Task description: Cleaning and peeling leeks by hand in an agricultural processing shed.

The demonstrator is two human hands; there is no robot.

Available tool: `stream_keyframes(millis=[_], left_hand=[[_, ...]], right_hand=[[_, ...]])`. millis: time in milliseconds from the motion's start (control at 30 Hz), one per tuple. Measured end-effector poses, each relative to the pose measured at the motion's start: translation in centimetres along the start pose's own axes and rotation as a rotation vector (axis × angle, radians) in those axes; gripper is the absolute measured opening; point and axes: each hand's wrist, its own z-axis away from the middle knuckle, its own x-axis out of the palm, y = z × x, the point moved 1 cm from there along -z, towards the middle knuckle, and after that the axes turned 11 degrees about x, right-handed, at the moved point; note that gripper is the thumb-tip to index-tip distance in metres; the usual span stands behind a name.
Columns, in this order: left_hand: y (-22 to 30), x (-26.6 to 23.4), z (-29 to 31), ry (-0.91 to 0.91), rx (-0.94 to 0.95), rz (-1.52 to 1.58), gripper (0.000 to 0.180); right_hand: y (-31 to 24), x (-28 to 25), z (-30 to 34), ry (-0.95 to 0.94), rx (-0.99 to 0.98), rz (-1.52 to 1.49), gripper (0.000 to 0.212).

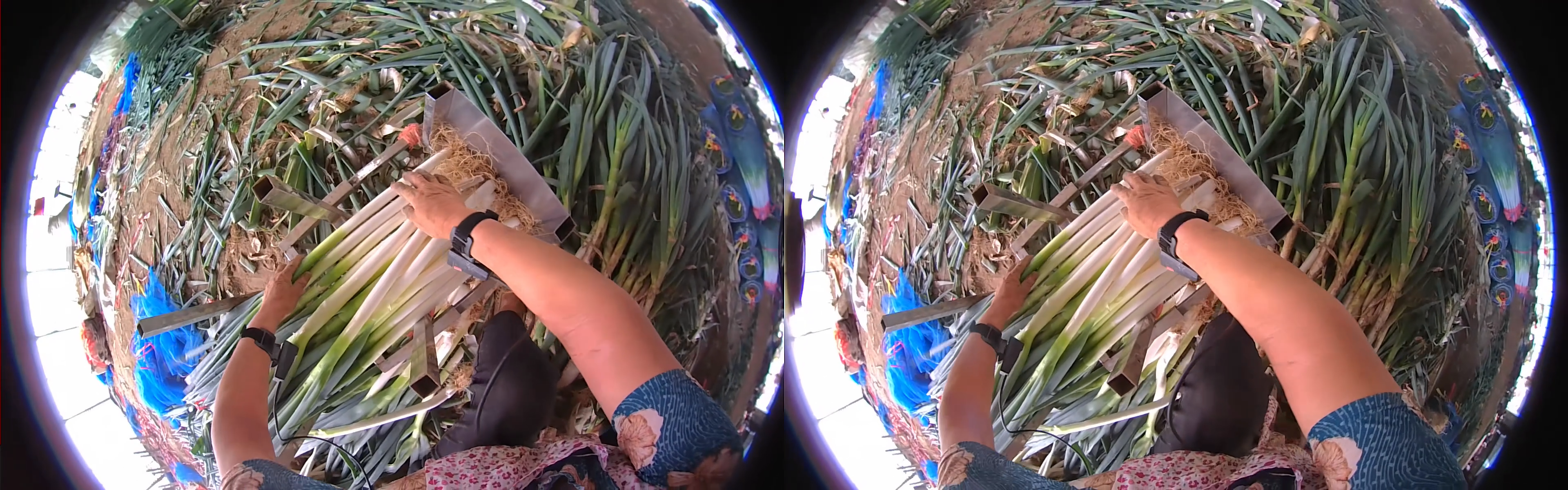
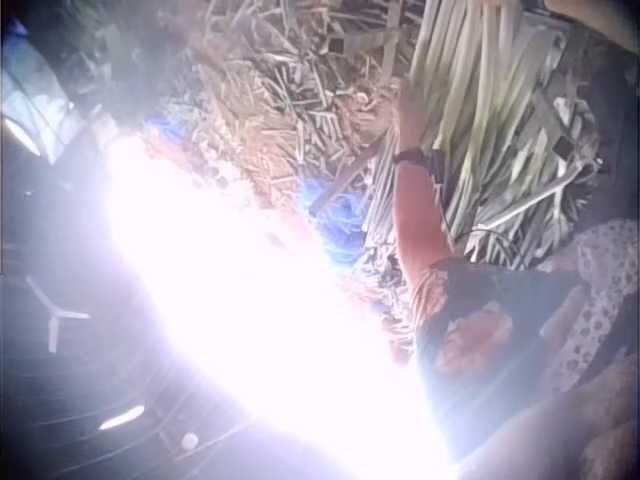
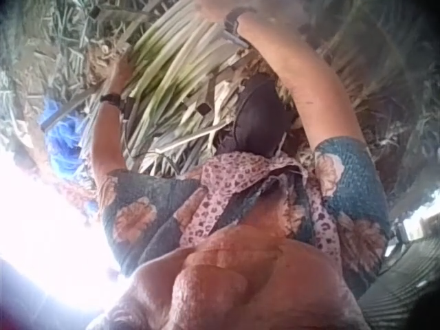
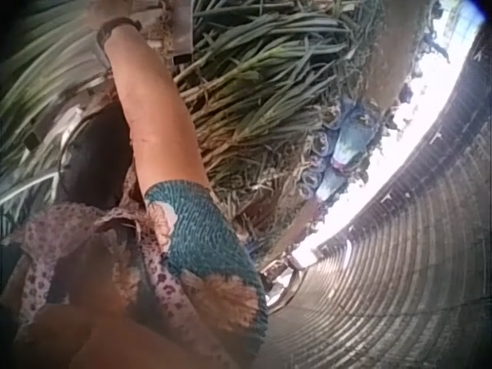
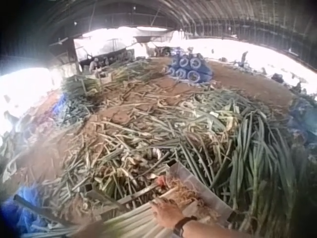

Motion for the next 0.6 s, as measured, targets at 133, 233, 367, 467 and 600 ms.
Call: stream_keyframes(millis=[133, 233, 367, 467, 600], left_hand=[[0.7, 1.0, -0.1, -0.094, 0.045, -0.089, 0.049], [1.9, 0.7, -0.7, -0.105, -0.002, -0.015, 0.049], [-1.4, 1.4, 0.7, -0.074, 0.03, -0.209, 0.054], [1.1, 0.6, 0.4, -0.133, -0.071, -0.33, 0.064], [9.2, -0.3, 0.9, 0.006, -0.112, -0.486, 0.072]], right_hand=[[0.2, -4.7, 5.1, -0.03, -0.023, -0.455, 0.036], [0.8, -10.8, 13.3, 0.109, -0.108, -0.486, 0.03], [3.3, -15.5, 25.4, 0.099, 0.169, -0.563, 0.022], [5.7, -16.6, 35.8, 0.14, 0.557, -0.569, 0.023], [8.3, -14.5, 49.3, 0.216, 0.842, -0.514, 0.025]])
